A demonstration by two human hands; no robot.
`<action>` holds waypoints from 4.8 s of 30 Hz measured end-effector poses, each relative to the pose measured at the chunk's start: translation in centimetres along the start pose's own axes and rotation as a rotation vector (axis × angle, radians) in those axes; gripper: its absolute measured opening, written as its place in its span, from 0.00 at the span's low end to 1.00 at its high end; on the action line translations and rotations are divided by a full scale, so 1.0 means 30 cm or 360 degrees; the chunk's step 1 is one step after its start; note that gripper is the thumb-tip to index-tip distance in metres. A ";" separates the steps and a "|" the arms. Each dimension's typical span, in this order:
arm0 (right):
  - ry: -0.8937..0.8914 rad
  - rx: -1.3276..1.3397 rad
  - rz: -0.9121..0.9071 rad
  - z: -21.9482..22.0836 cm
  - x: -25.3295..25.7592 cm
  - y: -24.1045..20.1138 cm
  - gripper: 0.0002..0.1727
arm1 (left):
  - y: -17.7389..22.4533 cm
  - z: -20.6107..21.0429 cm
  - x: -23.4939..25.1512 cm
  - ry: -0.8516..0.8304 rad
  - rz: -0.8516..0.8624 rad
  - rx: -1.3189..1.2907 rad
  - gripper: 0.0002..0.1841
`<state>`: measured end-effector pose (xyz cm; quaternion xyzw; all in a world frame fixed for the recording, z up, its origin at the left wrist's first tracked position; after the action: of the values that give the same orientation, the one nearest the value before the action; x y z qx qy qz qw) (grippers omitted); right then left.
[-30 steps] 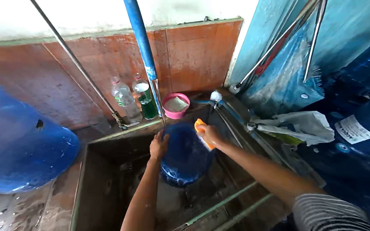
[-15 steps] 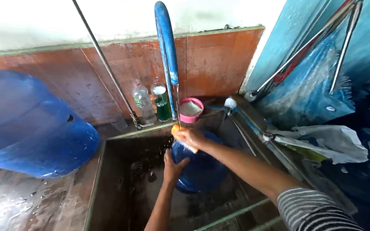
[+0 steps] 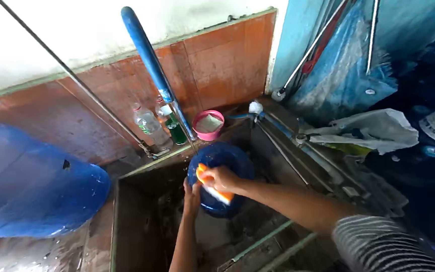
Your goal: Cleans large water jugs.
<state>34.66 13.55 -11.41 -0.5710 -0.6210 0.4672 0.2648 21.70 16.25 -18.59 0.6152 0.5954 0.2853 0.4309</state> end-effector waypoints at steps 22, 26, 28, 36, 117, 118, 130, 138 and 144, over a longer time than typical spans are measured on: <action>0.0257 -0.0097 -0.0048 -0.209 0.193 -0.029 0.20 | 0.082 0.085 -0.010 -0.0307 0.0087 0.0310 0.54; 0.0138 -0.0012 0.0022 -0.064 0.108 -0.043 0.20 | 0.090 0.034 0.064 0.0040 0.0260 0.0147 0.31; -0.0085 -0.0044 -0.0035 0.012 -0.014 -0.038 0.19 | 0.080 -0.048 0.104 0.0122 0.0076 0.0304 0.27; 0.0474 0.0178 0.0169 -0.395 -0.108 0.263 0.21 | 0.160 -0.083 0.129 0.0247 -0.0113 0.1292 0.26; -0.0023 0.0092 0.0908 -0.013 -0.524 0.796 0.27 | 0.205 -0.014 0.105 0.0658 0.0070 0.1465 0.43; -0.0010 0.0076 0.0890 -0.013 -0.523 0.794 0.27 | 0.175 -0.026 0.089 0.0616 0.0070 0.1466 0.43; 0.0081 0.0036 0.0889 -0.053 -0.537 0.751 0.24 | -0.057 -0.309 0.061 0.0682 -0.0495 0.0931 0.35; 0.0138 0.0009 0.0831 -0.052 -0.536 0.762 0.24 | 0.202 -0.105 0.018 0.0442 0.0389 0.0561 0.31; 0.0107 0.0057 0.0941 -0.045 -0.555 0.780 0.24 | 0.098 -0.042 -0.175 0.0628 0.0387 0.1047 0.29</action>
<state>50.10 -4.08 -28.09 -0.7375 -0.4102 0.5157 0.1477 21.39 11.60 -14.59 0.7198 0.6490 0.2411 0.0517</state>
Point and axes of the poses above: each hand's wrist, its own x-axis towards the middle knuckle, its own z-axis out of the palm, y = z × x, the point moved 10 cm from there along x, towards the middle knuckle, and after that the axes turned 14 degrees about x, right-handed, at the moved point
